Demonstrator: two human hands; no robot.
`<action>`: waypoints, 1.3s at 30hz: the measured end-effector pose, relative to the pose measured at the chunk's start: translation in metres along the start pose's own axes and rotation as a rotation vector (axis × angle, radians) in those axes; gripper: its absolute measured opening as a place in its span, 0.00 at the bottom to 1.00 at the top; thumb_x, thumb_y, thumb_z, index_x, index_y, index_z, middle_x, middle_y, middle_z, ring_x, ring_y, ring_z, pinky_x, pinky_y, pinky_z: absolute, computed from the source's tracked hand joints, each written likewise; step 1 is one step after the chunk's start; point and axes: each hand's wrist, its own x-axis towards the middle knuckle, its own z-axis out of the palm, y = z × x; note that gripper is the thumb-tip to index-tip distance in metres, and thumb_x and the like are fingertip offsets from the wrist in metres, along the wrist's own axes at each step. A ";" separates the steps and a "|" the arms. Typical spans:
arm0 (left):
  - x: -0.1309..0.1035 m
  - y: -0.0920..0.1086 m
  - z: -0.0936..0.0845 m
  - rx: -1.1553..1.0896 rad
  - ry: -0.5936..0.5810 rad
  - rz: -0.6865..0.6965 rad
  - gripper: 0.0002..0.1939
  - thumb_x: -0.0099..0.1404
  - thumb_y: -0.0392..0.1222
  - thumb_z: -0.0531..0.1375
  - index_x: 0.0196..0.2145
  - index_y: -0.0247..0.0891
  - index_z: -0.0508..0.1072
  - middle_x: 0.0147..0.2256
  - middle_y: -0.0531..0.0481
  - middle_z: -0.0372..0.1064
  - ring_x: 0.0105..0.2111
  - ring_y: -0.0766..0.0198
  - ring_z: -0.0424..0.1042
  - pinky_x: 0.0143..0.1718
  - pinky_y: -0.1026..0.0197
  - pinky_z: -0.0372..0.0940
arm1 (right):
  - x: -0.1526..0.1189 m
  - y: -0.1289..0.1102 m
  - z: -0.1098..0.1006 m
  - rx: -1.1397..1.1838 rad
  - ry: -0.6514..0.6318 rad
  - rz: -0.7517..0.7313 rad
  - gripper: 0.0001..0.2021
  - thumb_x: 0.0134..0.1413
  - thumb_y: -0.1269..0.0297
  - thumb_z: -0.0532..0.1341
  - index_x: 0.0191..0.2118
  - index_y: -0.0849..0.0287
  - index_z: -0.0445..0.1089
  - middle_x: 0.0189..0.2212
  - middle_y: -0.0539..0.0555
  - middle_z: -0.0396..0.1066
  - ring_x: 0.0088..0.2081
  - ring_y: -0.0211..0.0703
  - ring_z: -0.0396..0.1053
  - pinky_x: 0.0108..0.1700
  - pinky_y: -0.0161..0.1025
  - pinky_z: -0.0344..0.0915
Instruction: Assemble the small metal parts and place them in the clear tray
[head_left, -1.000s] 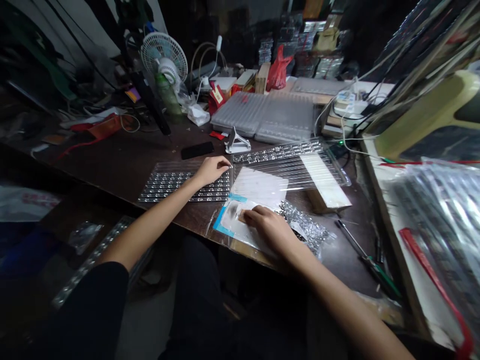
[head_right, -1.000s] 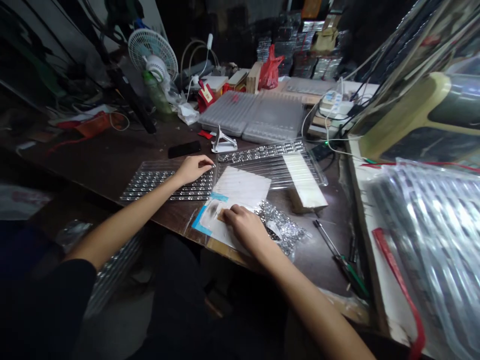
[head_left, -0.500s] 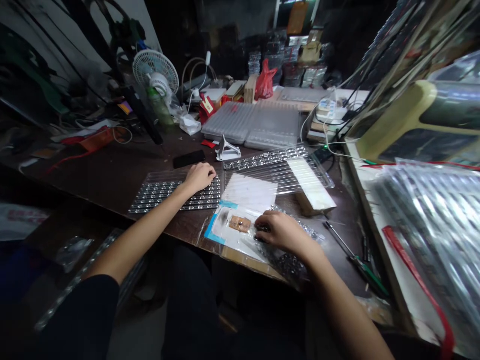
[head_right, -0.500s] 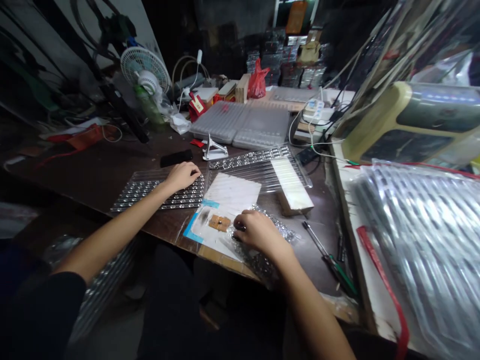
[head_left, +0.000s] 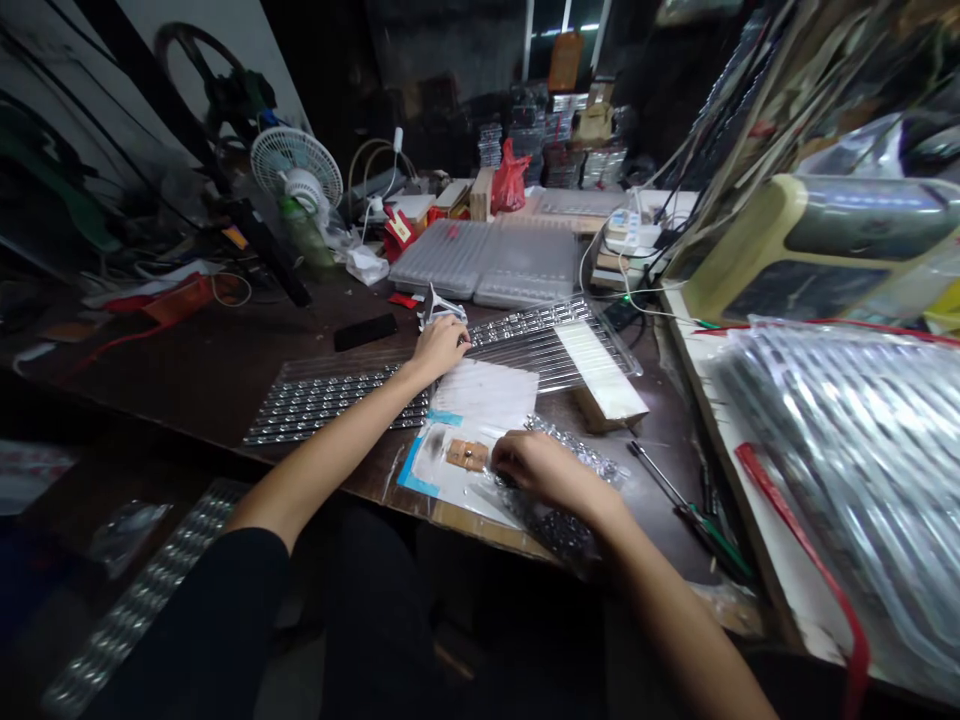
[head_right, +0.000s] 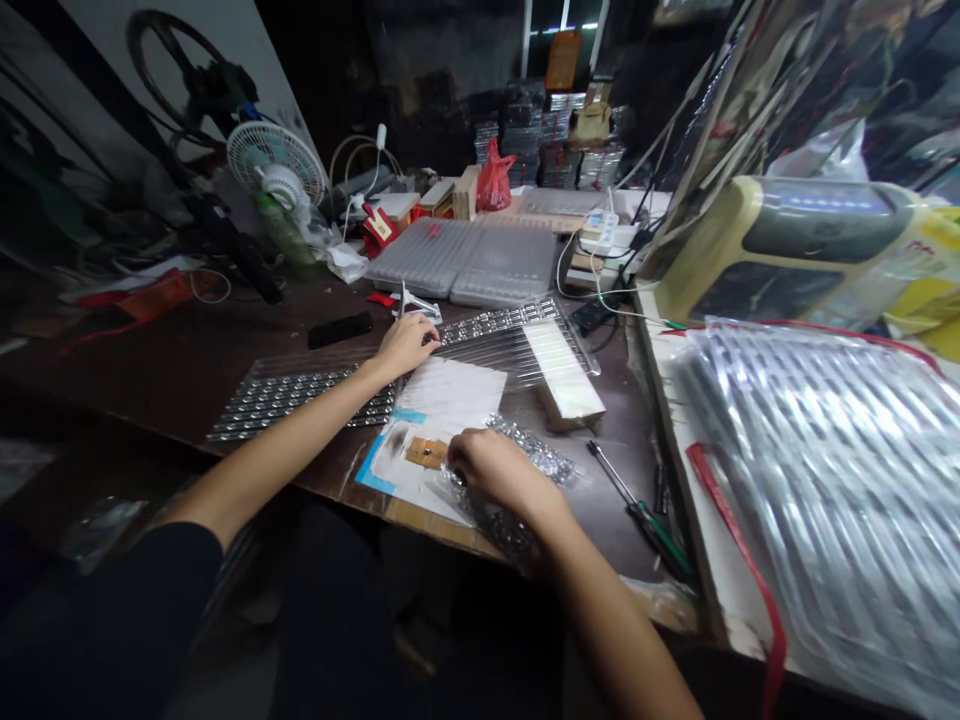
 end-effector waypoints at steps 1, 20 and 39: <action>0.002 0.002 0.001 -0.010 0.001 0.006 0.04 0.62 0.37 0.62 0.33 0.35 0.77 0.43 0.40 0.73 0.49 0.49 0.69 0.53 0.49 0.64 | 0.000 0.002 -0.001 0.021 0.013 -0.020 0.09 0.61 0.71 0.59 0.41 0.60 0.77 0.40 0.56 0.77 0.39 0.41 0.74 0.41 0.32 0.64; -0.186 0.042 -0.009 -0.680 0.010 -0.119 0.05 0.66 0.40 0.62 0.39 0.38 0.76 0.39 0.48 0.78 0.40 0.60 0.76 0.44 0.60 0.69 | 0.010 0.004 0.006 0.215 0.312 -0.020 0.12 0.57 0.78 0.58 0.40 0.60 0.78 0.39 0.56 0.79 0.39 0.43 0.75 0.41 0.36 0.67; -0.191 0.043 -0.010 -0.581 0.166 -0.140 0.04 0.67 0.39 0.61 0.36 0.41 0.76 0.37 0.49 0.78 0.39 0.59 0.75 0.44 0.58 0.67 | 0.026 -0.011 0.039 0.162 0.245 -0.046 0.06 0.61 0.72 0.56 0.39 0.58 0.70 0.35 0.53 0.74 0.35 0.40 0.71 0.38 0.34 0.64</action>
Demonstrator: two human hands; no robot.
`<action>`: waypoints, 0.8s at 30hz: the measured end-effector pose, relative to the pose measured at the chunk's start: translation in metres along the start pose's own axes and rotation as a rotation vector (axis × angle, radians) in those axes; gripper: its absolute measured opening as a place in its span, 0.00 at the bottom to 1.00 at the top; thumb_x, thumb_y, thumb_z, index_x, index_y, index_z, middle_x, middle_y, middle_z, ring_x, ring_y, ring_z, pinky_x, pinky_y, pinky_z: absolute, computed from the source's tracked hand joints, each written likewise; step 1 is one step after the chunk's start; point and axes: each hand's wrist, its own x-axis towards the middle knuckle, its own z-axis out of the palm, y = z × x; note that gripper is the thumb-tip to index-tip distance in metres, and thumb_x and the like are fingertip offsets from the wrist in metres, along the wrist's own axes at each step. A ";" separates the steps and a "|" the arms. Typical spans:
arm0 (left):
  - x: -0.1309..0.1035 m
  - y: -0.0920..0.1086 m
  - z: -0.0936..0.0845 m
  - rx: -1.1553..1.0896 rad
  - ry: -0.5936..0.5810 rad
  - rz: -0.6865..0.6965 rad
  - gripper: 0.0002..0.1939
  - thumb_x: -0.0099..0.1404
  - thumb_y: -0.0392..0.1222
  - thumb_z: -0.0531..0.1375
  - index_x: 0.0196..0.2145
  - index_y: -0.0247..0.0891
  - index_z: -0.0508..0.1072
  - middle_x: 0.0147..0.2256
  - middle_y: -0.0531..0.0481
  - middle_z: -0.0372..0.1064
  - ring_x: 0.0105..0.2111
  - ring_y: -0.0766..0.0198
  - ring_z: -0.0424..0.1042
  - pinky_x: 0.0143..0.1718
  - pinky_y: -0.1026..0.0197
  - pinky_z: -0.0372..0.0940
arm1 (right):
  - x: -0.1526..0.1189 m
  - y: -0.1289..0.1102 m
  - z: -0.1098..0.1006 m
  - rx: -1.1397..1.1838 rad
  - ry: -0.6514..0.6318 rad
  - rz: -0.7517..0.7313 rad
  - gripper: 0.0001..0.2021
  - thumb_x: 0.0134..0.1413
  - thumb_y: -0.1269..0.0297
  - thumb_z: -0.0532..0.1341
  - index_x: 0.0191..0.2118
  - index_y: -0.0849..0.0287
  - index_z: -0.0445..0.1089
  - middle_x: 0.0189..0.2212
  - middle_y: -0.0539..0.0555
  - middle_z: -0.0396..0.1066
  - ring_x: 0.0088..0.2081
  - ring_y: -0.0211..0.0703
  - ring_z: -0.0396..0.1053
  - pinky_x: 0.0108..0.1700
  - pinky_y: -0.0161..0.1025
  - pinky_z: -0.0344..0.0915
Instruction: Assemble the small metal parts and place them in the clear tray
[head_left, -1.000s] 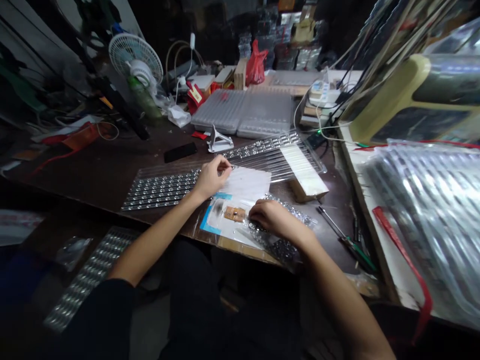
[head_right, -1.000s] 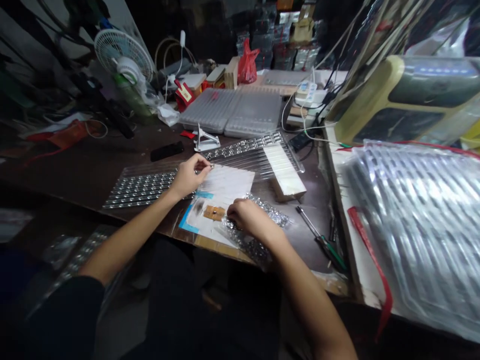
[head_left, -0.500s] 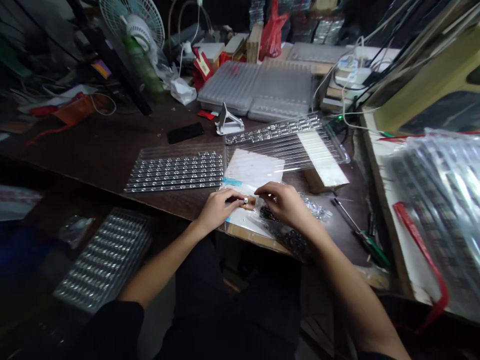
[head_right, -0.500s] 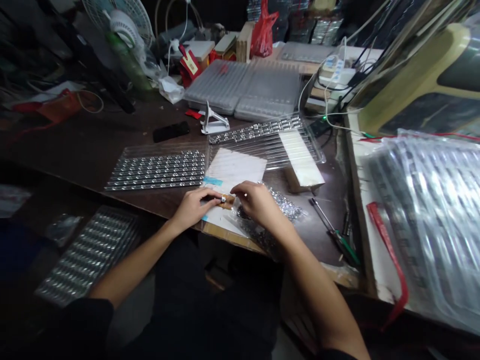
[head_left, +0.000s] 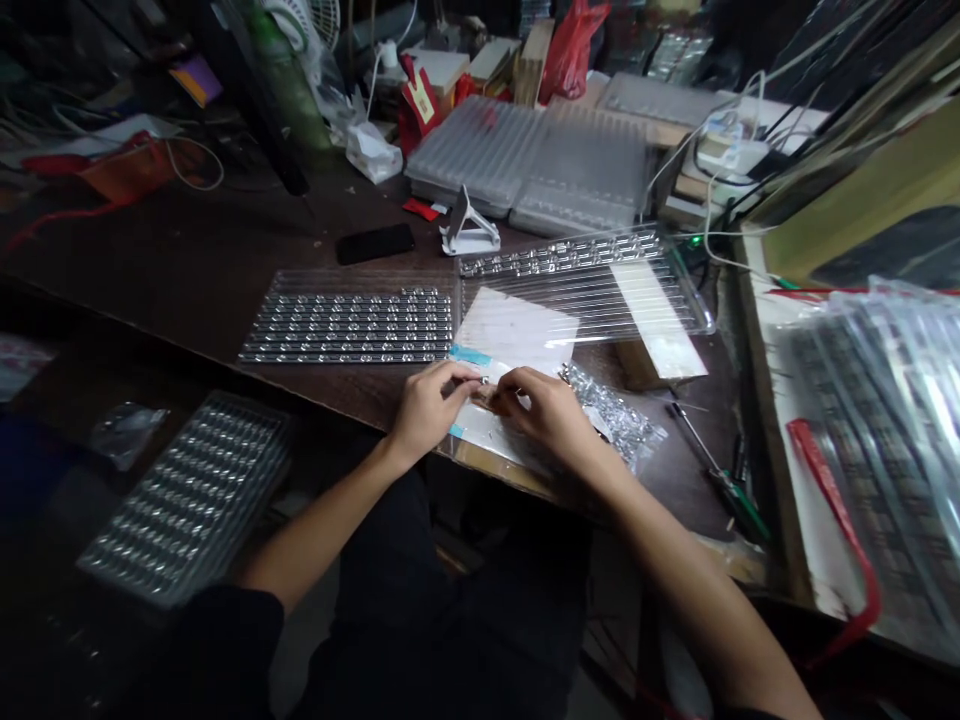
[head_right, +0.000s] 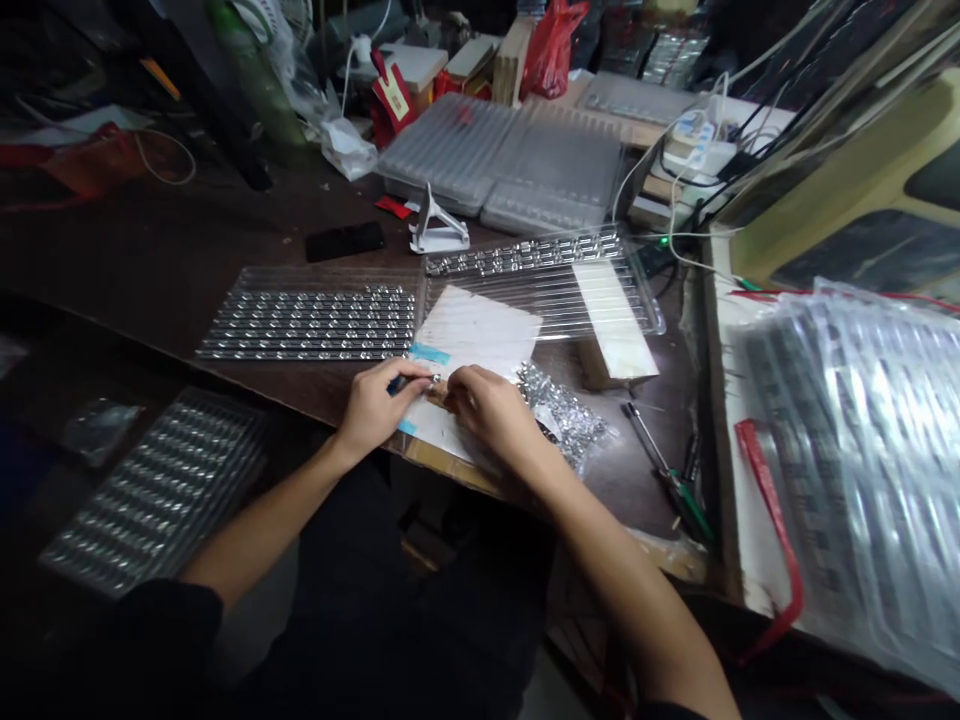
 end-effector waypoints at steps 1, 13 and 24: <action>-0.001 -0.001 -0.001 0.035 0.018 -0.015 0.04 0.67 0.39 0.60 0.37 0.41 0.76 0.37 0.49 0.77 0.39 0.58 0.75 0.44 0.57 0.67 | 0.000 -0.002 0.000 -0.007 -0.033 -0.003 0.06 0.62 0.71 0.55 0.39 0.58 0.69 0.35 0.53 0.74 0.35 0.40 0.71 0.38 0.34 0.64; -0.004 -0.001 0.001 0.176 -0.014 -0.046 0.03 0.64 0.39 0.63 0.37 0.41 0.75 0.38 0.48 0.77 0.40 0.56 0.74 0.45 0.55 0.66 | -0.004 -0.010 -0.017 -0.170 -0.153 0.001 0.10 0.63 0.68 0.59 0.48 0.58 0.73 0.45 0.56 0.73 0.39 0.42 0.72 0.38 0.34 0.64; 0.011 0.024 0.021 0.098 -0.095 0.030 0.02 0.64 0.40 0.65 0.34 0.41 0.75 0.34 0.49 0.77 0.38 0.57 0.73 0.41 0.55 0.66 | -0.013 0.000 -0.031 -0.276 -0.232 0.092 0.04 0.54 0.70 0.63 0.32 0.57 0.76 0.34 0.58 0.78 0.34 0.48 0.74 0.33 0.37 0.62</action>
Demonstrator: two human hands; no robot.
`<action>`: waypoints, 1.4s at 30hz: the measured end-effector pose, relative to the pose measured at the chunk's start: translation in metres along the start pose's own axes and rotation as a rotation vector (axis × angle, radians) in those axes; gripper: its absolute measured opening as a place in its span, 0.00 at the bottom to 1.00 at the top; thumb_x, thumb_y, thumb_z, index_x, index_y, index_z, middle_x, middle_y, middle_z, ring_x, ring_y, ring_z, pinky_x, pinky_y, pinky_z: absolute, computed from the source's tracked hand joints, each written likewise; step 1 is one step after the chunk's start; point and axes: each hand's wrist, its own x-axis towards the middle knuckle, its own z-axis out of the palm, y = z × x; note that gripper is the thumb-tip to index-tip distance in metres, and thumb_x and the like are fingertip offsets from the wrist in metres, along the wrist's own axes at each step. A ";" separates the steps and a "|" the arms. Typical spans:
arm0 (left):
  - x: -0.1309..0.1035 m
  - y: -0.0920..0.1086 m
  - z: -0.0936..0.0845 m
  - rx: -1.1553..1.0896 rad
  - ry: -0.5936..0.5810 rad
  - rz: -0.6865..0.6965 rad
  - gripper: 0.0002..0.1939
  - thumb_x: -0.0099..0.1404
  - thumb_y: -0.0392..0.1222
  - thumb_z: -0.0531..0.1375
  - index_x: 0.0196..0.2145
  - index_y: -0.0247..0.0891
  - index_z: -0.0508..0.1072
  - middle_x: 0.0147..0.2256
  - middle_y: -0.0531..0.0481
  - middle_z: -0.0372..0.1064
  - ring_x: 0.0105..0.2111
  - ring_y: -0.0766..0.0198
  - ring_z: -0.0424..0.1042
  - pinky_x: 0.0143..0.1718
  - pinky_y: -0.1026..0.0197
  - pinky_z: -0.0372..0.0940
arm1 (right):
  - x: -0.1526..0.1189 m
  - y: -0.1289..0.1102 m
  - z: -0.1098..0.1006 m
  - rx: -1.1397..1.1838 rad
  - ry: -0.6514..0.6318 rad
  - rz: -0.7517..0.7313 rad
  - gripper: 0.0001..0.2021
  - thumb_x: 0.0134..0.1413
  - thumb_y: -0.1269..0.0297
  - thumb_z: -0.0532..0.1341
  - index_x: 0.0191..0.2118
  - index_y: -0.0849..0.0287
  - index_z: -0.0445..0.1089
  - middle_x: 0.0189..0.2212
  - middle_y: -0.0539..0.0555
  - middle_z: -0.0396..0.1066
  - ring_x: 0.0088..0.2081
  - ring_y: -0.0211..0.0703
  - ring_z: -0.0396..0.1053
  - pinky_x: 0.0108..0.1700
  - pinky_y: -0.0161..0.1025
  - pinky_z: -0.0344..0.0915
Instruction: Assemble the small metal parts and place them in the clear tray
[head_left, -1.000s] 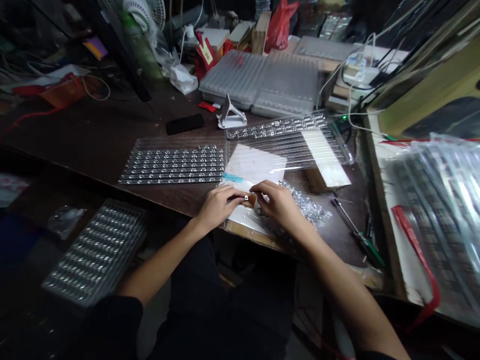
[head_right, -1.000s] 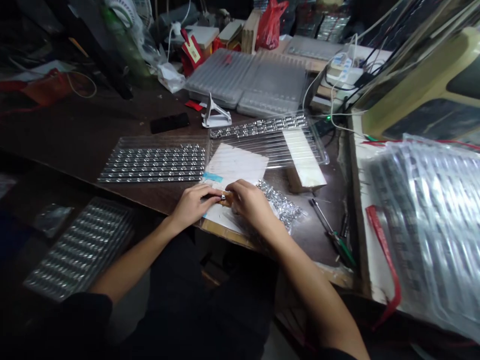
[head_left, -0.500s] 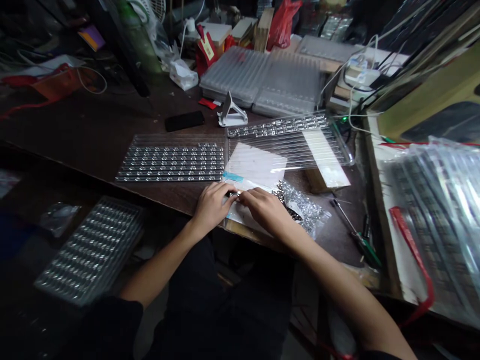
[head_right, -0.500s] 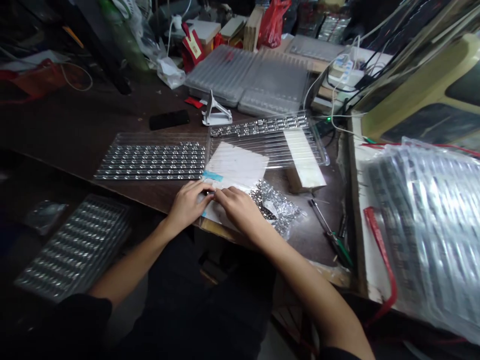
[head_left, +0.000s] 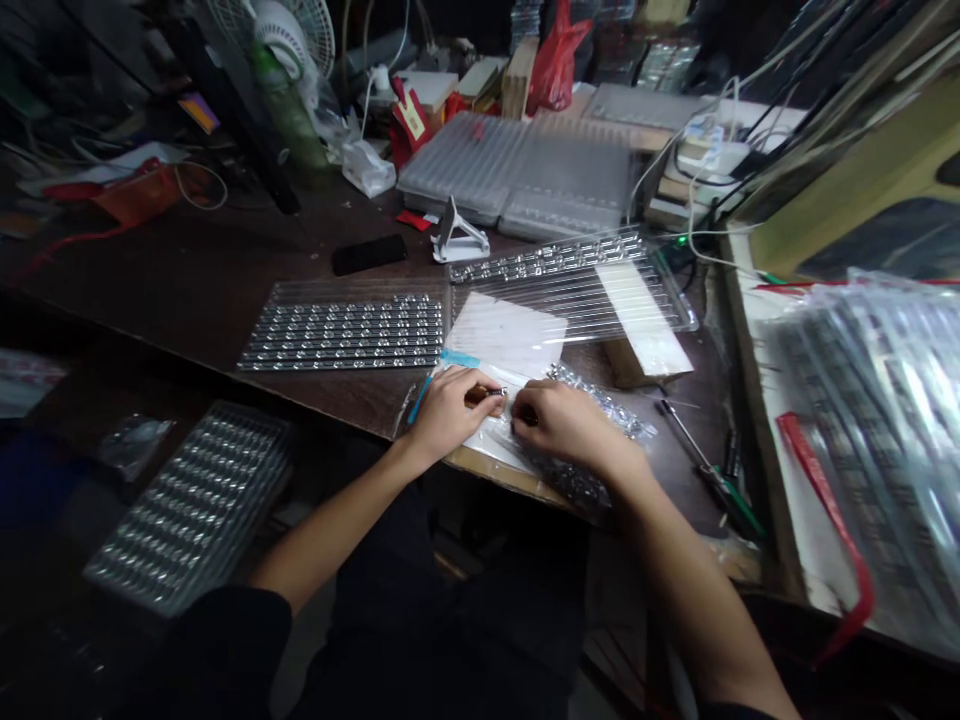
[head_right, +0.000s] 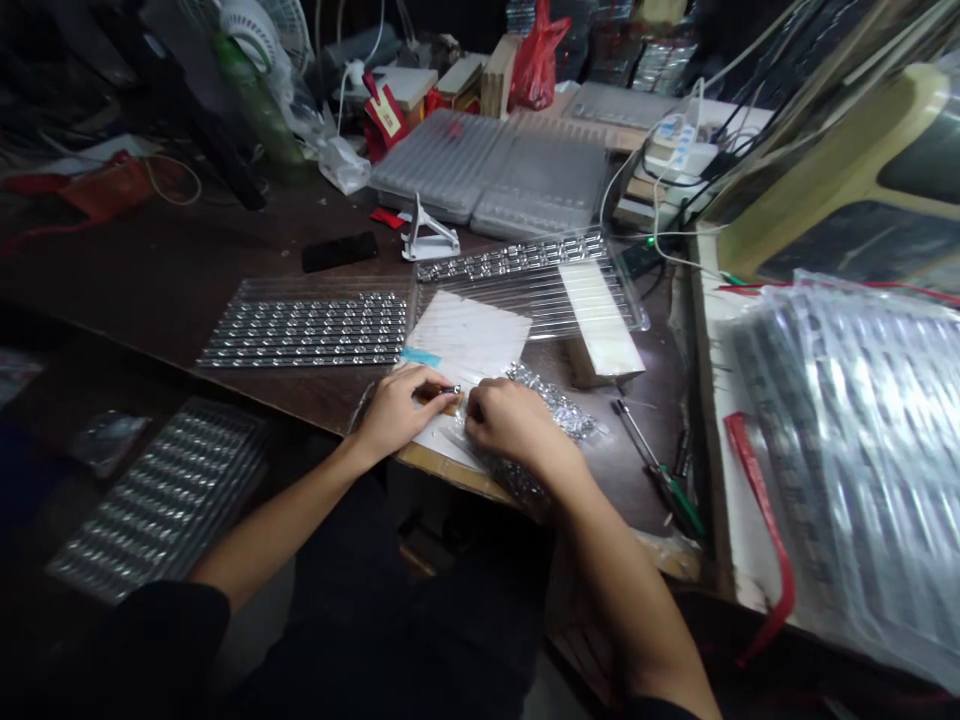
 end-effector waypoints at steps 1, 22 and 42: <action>0.000 -0.001 0.002 -0.004 -0.006 0.005 0.02 0.64 0.40 0.65 0.34 0.41 0.75 0.34 0.49 0.77 0.38 0.57 0.73 0.41 0.55 0.66 | -0.001 -0.001 0.000 0.015 0.020 -0.002 0.04 0.52 0.71 0.63 0.32 0.57 0.75 0.33 0.58 0.77 0.32 0.47 0.73 0.32 0.37 0.61; -0.001 -0.015 -0.012 -0.120 0.171 -0.072 0.03 0.66 0.39 0.61 0.37 0.40 0.75 0.38 0.47 0.77 0.40 0.59 0.74 0.42 0.57 0.68 | 0.018 -0.006 0.013 0.103 0.183 0.098 0.12 0.58 0.74 0.57 0.41 0.61 0.78 0.40 0.58 0.78 0.39 0.44 0.74 0.44 0.37 0.67; 0.133 -0.119 -0.070 0.359 -0.080 -0.067 0.08 0.60 0.36 0.61 0.34 0.39 0.81 0.35 0.47 0.80 0.34 0.57 0.76 0.40 0.57 0.67 | 0.011 -0.014 0.011 -0.001 0.195 -0.166 0.14 0.67 0.68 0.54 0.54 0.61 0.71 0.45 0.59 0.73 0.45 0.46 0.70 0.46 0.39 0.65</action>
